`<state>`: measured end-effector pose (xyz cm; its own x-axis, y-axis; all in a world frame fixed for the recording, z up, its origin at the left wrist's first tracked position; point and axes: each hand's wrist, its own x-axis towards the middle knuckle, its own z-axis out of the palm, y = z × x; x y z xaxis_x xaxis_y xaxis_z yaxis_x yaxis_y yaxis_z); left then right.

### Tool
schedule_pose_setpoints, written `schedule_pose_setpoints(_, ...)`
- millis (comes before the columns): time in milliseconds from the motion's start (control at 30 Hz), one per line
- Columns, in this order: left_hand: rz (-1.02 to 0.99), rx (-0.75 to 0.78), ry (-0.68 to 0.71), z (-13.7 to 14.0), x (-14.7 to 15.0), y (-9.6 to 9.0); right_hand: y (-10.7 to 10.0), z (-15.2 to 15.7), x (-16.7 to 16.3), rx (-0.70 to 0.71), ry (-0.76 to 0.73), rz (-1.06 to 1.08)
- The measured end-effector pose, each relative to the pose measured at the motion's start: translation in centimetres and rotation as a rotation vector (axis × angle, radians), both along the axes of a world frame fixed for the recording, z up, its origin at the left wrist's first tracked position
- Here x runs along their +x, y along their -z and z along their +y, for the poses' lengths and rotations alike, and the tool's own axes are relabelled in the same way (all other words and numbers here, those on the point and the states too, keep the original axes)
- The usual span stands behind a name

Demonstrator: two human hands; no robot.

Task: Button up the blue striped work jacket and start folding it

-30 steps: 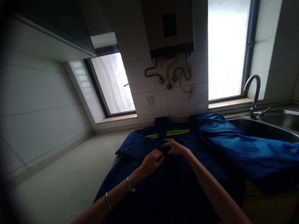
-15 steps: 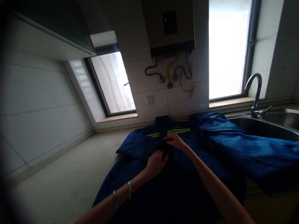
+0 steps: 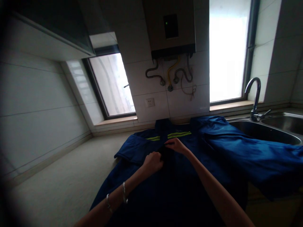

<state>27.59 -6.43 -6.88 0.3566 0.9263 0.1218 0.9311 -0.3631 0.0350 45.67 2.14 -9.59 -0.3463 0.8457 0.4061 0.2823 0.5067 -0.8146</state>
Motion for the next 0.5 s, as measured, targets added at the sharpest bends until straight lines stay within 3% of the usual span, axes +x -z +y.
schedule_pose_setpoints(200, -0.102, 0.292, 0.062, 0.4, -0.7, -0.4, -0.4, -0.5, -0.5, 0.001, -0.005, 0.099)
schedule_pose_setpoints(500, -0.123, 0.266, 0.237, 2.1, -1.9, -0.9, 0.3, -0.3, -1.0, -0.013, -0.011, 0.138)
